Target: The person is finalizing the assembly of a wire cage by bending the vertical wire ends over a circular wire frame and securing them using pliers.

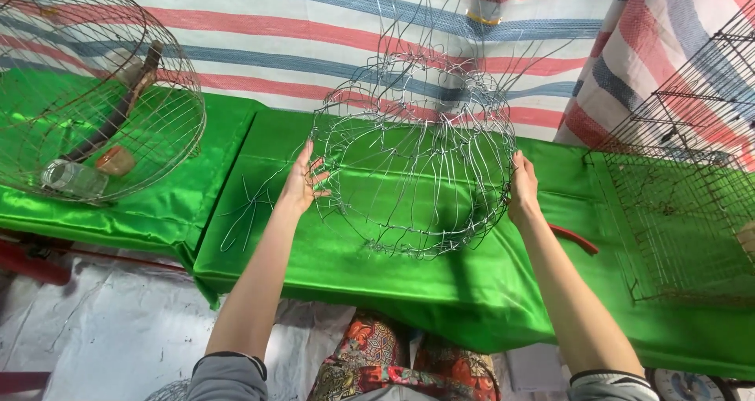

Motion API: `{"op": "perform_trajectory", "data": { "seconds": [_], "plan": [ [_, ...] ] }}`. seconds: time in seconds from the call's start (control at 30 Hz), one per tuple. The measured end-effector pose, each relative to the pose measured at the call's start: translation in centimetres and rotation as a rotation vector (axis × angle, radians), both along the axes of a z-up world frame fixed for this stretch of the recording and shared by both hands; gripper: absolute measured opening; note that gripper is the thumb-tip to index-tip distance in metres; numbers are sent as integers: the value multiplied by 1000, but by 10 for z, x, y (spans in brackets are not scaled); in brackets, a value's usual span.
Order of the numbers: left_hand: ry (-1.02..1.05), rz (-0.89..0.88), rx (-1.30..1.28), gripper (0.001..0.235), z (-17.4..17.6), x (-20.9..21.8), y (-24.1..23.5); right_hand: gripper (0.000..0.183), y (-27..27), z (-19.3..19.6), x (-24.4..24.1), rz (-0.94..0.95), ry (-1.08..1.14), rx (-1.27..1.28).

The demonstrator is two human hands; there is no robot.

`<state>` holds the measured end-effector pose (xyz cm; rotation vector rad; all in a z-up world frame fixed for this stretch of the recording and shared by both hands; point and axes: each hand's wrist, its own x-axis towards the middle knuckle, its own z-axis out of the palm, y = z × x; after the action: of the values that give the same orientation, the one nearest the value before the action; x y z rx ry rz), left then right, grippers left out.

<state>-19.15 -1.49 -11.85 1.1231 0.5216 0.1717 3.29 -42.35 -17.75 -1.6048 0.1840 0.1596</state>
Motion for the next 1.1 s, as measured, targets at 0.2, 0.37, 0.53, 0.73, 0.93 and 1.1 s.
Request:
{"op": "perform_trajectory", "data": {
  "seconds": [0.2,0.37,0.53,0.73,0.93,1.1],
  "plan": [
    [-2,9,-11,96,24,12,4,77,4,44,-12,-3,-34,-48],
    [57,-8,4,102,10,19,13,72,16,65,-32,56,-32,-62],
    [-17,317,357,74,24,23,12,68,3,66,-28,52,-108,-135],
    [-641,80,1124,11,192,11,-101,48,-28,29,-12,46,-359,-307],
    [-163,-544,1596,25,228,125,-179,46,-33,64,-57,222,-407,-361],
    [299,-685,1814,7,224,178,-164,45,-65,84,-75,284,-309,-463]
  ]
}}
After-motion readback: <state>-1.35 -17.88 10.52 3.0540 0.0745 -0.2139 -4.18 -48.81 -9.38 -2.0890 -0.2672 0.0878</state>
